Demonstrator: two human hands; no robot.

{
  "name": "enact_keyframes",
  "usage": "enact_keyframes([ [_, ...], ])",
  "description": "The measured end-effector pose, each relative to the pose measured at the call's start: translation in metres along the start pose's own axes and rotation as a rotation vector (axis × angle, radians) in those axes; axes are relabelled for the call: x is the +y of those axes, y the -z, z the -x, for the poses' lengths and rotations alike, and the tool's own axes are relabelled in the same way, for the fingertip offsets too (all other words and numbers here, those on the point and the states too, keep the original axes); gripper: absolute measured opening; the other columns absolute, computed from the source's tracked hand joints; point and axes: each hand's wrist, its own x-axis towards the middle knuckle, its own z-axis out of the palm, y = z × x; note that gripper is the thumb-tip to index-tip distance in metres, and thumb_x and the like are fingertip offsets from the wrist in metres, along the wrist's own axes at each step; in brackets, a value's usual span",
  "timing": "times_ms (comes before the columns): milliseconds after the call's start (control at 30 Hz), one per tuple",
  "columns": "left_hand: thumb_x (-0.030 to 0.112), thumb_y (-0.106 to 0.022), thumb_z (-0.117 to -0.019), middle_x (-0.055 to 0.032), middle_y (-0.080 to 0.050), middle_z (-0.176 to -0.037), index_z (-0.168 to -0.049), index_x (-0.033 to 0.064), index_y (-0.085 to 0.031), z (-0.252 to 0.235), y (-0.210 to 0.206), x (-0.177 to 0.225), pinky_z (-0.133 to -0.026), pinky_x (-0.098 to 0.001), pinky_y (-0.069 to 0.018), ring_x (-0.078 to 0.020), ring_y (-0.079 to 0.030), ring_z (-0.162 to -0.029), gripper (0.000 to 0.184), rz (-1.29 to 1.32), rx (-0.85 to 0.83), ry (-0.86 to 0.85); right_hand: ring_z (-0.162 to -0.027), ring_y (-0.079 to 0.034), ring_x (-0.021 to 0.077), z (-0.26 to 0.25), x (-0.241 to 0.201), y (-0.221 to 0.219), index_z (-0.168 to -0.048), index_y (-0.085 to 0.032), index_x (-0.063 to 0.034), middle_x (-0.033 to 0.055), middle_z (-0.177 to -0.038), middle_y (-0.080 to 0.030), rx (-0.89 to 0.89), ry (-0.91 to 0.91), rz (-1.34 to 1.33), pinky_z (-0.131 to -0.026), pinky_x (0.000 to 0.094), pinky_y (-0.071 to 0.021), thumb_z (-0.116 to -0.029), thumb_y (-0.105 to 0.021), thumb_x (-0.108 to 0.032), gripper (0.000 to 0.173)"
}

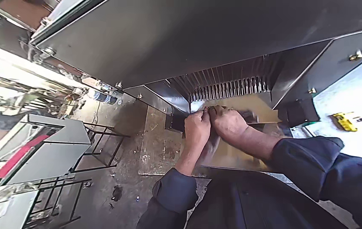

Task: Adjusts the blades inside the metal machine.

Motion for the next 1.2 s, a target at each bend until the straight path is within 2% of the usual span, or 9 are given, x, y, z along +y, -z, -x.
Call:
enact_keyframes([
  [133,0.041,-0.054,-0.1058,-0.0052,-0.069,-0.074,-0.081,0.0066,-0.072,-0.009,0.001,-0.017,-0.075,-0.041,-0.0607,-0.0155,-0.071,-0.075,0.046,0.387,-0.095,0.036,-0.086,-0.069,0.0398,0.001,0.004,-0.012,-0.114,-0.064,0.0113,0.0263,-0.101,-0.064,0.126,0.097,0.046,-0.064,0.0465,-0.0567,-0.097,-0.057,-0.006,0.025],
  [300,0.035,-0.077,-0.0931,-0.0057,-0.071,-0.076,-0.081,0.0063,-0.075,-0.02,-0.003,-0.015,-0.077,-0.0405,-0.0574,-0.015,-0.069,-0.075,0.031,0.369,0.023,0.182,-0.116,-0.063,0.044,0.004,-0.002,-0.001,-0.13,-0.06,0.0047,0.0256,-0.131,-0.06,-0.015,0.004,-0.024,-0.082,0.0557,-0.0568,-0.0984,-0.054,-0.008,0.034],
  [367,0.035,-0.073,-0.095,-0.0086,-0.071,-0.081,-0.083,0.0037,-0.074,-0.014,0.003,-0.013,-0.081,-0.0432,-0.0573,-0.0186,-0.069,-0.082,0.034,0.319,0.048,0.159,-0.111,-0.065,0.0463,0.006,-0.004,-0.003,-0.131,-0.062,0.0034,0.0257,-0.127,-0.063,0.09,0.026,0.004,-0.076,0.0593,-0.0563,-0.0984,-0.054,-0.01,0.036],
  [500,0.036,-0.061,-0.102,-0.0088,-0.061,-0.068,-0.064,0.0038,-0.06,-0.018,0.003,-0.012,-0.066,-0.0484,-0.0513,-0.0237,-0.063,-0.069,0.05,0.287,0.009,0.182,-0.103,-0.068,0.0468,0.01,0.003,-0.021,-0.137,-0.062,0.0013,0.0267,-0.117,-0.067,0.316,0.089,-0.057,-0.073,0.0589,-0.056,-0.1019,-0.043,-0.03,0.051],
  [567,0.037,-0.06,-0.1023,-0.0086,-0.059,-0.068,-0.063,0.0047,-0.057,-0.018,0.003,-0.013,-0.066,-0.0486,-0.0508,-0.0238,-0.062,-0.07,0.051,0.304,-0.013,0.205,-0.106,-0.067,0.0478,0.01,0.005,-0.024,-0.139,-0.06,0.0026,0.0276,-0.12,-0.066,0.299,0.092,-0.094,-0.078,0.0607,-0.0553,-0.0934,-0.051,-0.035,0.06],
  [800,0.054,-0.057,-0.1008,-0.0104,-0.062,-0.072,-0.071,0.0033,-0.063,-0.008,0.015,-0.011,-0.068,-0.0508,-0.0524,-0.0262,-0.063,-0.072,0.059,0.32,-0.062,0.201,-0.114,-0.063,0.0521,0.003,0.012,-0.019,-0.14,-0.058,0.0044,0.0314,-0.126,-0.063,0.283,0.031,-0.246,-0.089,0.0668,-0.0521,-0.0954,-0.061,-0.022,0.052],
  [867,0.045,-0.059,-0.1029,-0.0117,-0.064,-0.076,-0.081,-0.0006,-0.068,-0.001,0.019,-0.016,-0.071,-0.0482,-0.0519,-0.0243,-0.063,-0.073,0.051,0.426,-0.093,0.048,-0.118,-0.063,0.0463,0.004,0.022,-0.014,-0.143,-0.056,0.0001,0.0285,-0.131,-0.063,0.239,0.003,-0.434,-0.098,0.0645,-0.0497,-0.0937,-0.065,-0.024,0.056],
  [967,0.018,-0.07,-0.0977,-0.0166,-0.072,-0.106,-0.117,-0.0089,-0.068,0.014,0.025,-0.028,-0.088,-0.0348,-0.0588,-0.0158,-0.07,-0.092,0.033,0.775,-0.195,-0.128,-0.116,-0.068,0.0219,0.01,0.035,-0.011,-0.148,-0.053,-0.003,0.0174,-0.132,-0.066,0.143,0.073,-0.694,-0.099,0.041,-0.0571,-0.095,-0.062,-0.023,0.057],
  [1200,0.002,-0.08,-0.0843,-0.009,-0.074,-0.094,-0.105,-0.0053,-0.071,0.033,0.027,-0.053,-0.082,-0.0299,-0.0586,-0.01,-0.07,-0.085,0.024,1.021,-0.168,-0.046,-0.119,-0.068,0.0123,0.015,0.034,-0.018,-0.156,-0.045,-0.0071,0.0086,-0.136,-0.068,0.023,0.304,-0.73,-0.104,0.035,-0.0551,-0.0998,-0.058,-0.03,0.062],
])
